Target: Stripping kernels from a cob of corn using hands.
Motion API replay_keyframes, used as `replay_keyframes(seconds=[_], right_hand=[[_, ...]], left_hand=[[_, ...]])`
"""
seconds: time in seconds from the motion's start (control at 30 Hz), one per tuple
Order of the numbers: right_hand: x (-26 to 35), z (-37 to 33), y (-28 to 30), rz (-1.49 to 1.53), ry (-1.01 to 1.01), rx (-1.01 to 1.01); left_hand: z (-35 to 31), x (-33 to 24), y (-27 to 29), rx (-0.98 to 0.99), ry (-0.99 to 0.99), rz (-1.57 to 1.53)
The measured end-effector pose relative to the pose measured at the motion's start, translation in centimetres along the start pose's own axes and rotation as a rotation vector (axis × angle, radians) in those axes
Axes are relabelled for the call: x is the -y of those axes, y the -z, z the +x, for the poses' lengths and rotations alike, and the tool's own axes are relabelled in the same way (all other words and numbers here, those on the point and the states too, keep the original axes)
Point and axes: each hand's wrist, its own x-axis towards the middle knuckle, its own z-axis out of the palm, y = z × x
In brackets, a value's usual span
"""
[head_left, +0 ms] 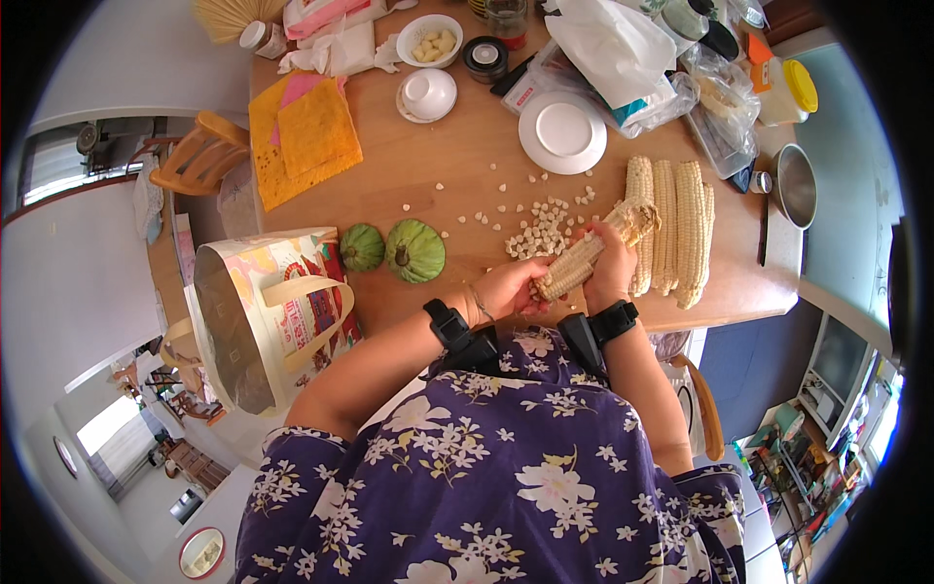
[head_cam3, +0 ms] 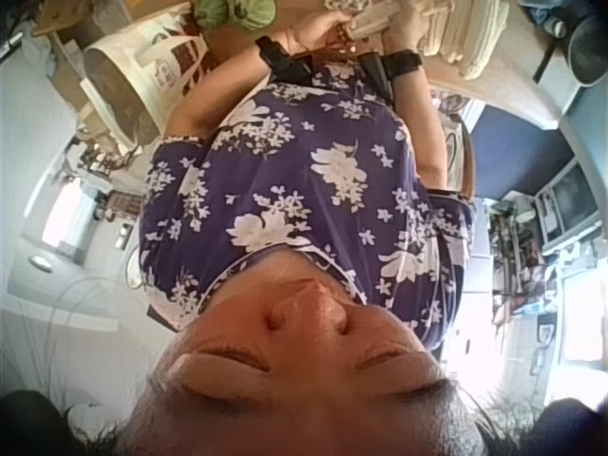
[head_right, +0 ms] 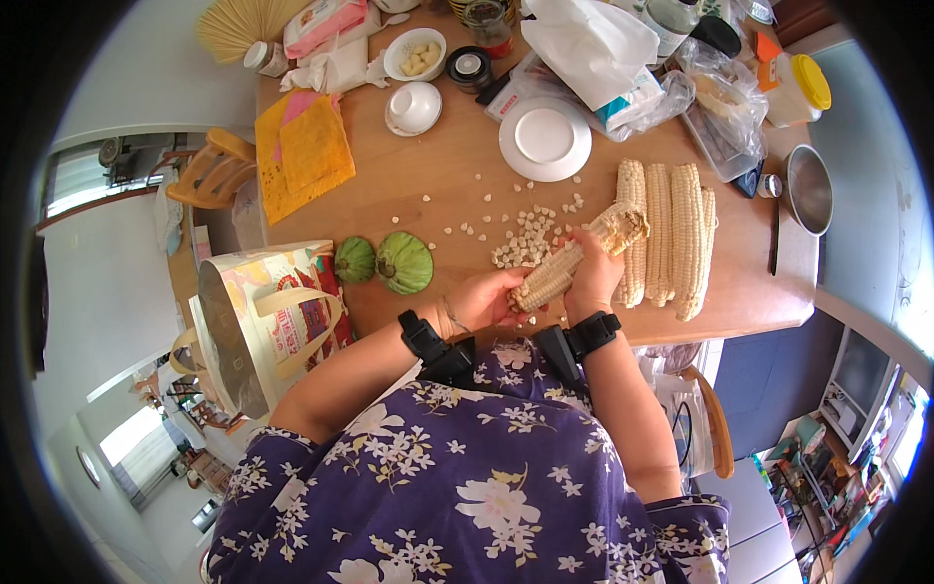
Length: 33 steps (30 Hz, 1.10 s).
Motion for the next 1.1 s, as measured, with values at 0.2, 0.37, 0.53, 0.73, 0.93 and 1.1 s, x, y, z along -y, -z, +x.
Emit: replay_keyframes(seconds=[0.2, 0.37, 0.53, 0.73, 0.93, 1.1], right_hand=[[-0.3, -0.1, 0.0, 0.011, 0.026, -0.001], [-0.6, -0.1, 0.1, -0.004, 0.048, -0.013], [-0.1, -0.7, -0.5, -0.01, 0.076, -0.022], [-0.2, -0.3, -0.2, -0.062, 0.046, 0.013], [0.2, -0.1, -0.3, 0.017, -0.017, 0.055], [0.2, -0.2, -0.1, -0.004, -0.025, -0.018]], left_hand=[[0.2, 0.3, -0.3, -0.284, 0.083, 0.143], [0.6, 0.5, 0.1, -0.306, 0.093, 0.117], [0.6, 0.1, -0.1, -0.303, 0.145, 0.192], [0.6, 0.0, -0.4, -0.144, 0.088, 0.006], [0.4, 0.1, -0.4, -0.181, 0.051, -0.019], [0.5, -0.1, 0.0, -0.065, 0.05, -0.117]])
